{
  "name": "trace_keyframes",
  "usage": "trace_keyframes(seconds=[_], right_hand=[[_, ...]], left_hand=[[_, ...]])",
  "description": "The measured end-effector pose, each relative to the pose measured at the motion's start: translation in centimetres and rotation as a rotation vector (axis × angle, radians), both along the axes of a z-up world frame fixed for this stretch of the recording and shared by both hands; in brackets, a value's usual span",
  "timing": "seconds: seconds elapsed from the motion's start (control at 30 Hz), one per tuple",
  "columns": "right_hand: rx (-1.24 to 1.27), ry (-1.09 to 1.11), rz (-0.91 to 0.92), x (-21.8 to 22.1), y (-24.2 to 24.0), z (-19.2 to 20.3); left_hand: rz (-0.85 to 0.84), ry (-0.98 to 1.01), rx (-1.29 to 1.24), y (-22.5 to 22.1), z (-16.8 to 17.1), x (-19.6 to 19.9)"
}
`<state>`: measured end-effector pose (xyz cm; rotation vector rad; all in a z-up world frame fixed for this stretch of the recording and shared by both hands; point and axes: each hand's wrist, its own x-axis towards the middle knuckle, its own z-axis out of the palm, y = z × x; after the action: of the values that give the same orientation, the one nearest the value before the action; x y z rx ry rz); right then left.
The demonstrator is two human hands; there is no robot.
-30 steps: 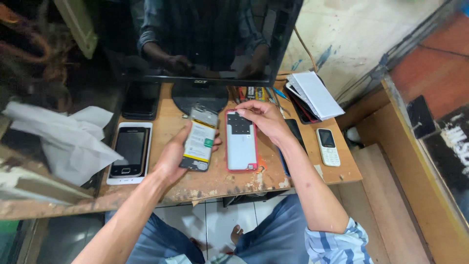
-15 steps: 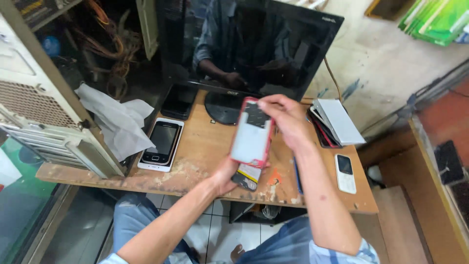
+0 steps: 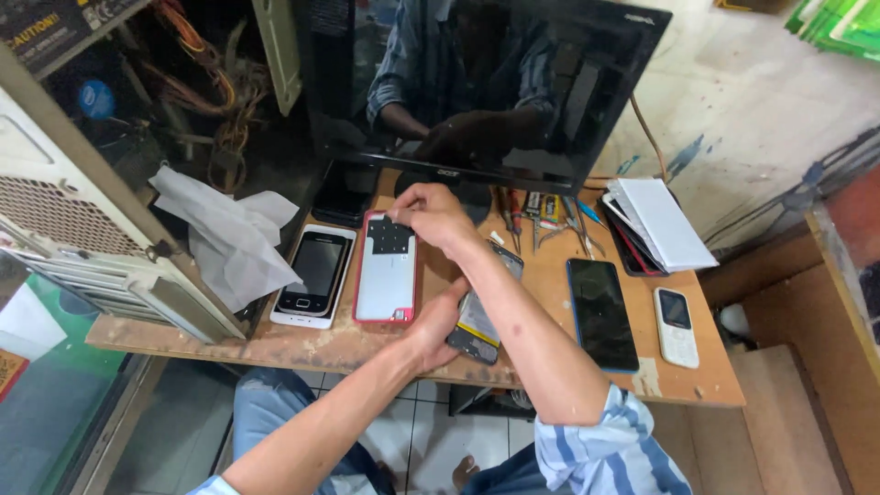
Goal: Disassembling a smartphone by removing the back cover, battery, and internal components.
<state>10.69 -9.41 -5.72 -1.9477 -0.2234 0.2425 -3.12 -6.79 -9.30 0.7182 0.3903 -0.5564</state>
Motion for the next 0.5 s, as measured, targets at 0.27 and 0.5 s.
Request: trace_keyframes(seconds=[0.27, 0.5], right_hand=[[-0.147, 0.0, 0.038, -0.2, 0.6, -1.2], [-0.421, -0.043, 0.089, -2.5, 0.6, 1.1]], left_hand=[[-0.008, -0.004, 0.005, -0.2, -2.5, 1.3], [-0.02, -0.061, 0.137, -0.1, 0.3, 0.5]])
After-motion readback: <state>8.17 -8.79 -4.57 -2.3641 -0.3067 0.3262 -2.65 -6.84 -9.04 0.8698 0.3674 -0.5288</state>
